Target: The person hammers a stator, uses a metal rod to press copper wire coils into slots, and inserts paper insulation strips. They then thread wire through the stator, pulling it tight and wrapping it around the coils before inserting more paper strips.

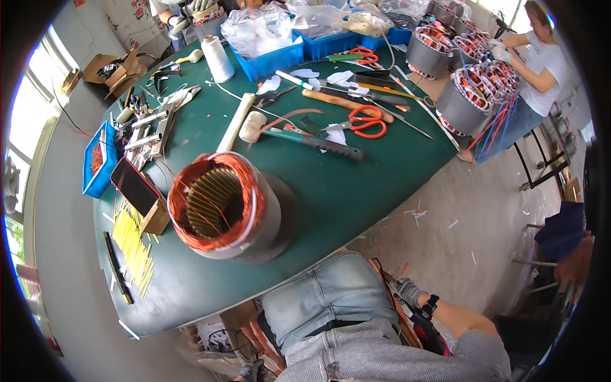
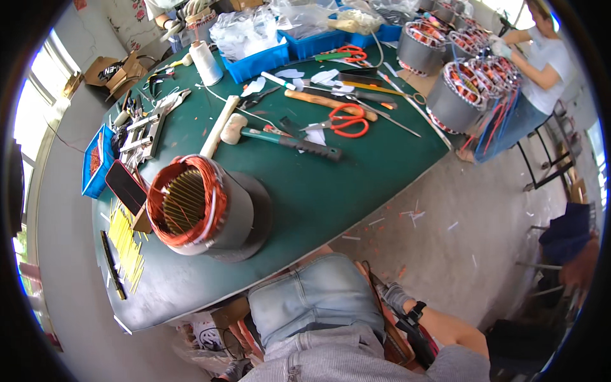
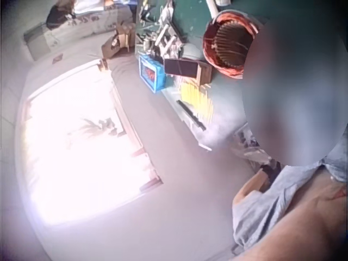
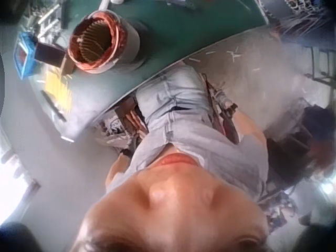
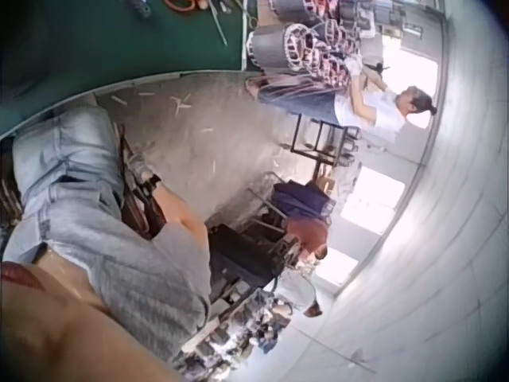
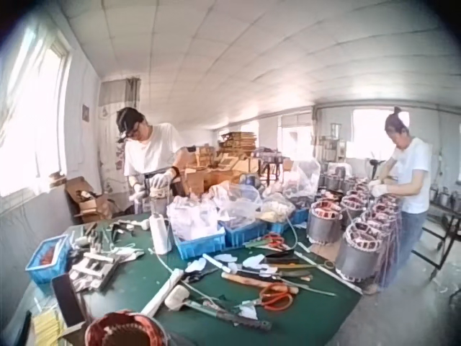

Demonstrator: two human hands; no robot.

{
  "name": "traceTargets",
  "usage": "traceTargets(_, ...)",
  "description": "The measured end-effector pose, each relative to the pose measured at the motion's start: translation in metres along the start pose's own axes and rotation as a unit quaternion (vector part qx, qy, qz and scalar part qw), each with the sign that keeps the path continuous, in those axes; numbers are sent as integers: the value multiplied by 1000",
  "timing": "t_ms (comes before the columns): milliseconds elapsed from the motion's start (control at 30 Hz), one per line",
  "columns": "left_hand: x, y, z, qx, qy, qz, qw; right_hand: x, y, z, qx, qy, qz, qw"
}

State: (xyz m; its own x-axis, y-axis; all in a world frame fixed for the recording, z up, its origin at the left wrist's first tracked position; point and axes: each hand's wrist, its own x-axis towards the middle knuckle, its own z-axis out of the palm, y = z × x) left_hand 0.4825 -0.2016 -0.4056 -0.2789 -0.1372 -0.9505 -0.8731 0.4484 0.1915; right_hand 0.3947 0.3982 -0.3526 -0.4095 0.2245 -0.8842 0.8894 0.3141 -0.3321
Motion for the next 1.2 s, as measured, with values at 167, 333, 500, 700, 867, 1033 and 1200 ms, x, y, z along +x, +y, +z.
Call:
traceTargets(167,1,-17,-24,358,14,52,932,-22,-24,-28,-435,141,-375,806)
traceTargets(333,-128,105,-83,382,-14,126,916,-88,-143,-178,-304,200,-655,663)
traceTargets(500,-353,292,-121,237,81,409,877,-70,-304,-260,-248,375,-612,651)
traceTargets(700,-402,470,-84,523,341,443,643,55,-398,-256,-441,474,-343,681)
traceTargets(867,-329,521,-29,432,523,498,540,36,-403,-261,-491,507,-353,614)
traceTargets(1033,-284,573,-61,285,65,621,727,-66,-411,-214,25,183,-571,800)
traceTargets(1200,-329,573,-120,224,31,789,571,-124,-412,-134,123,-196,-599,767)
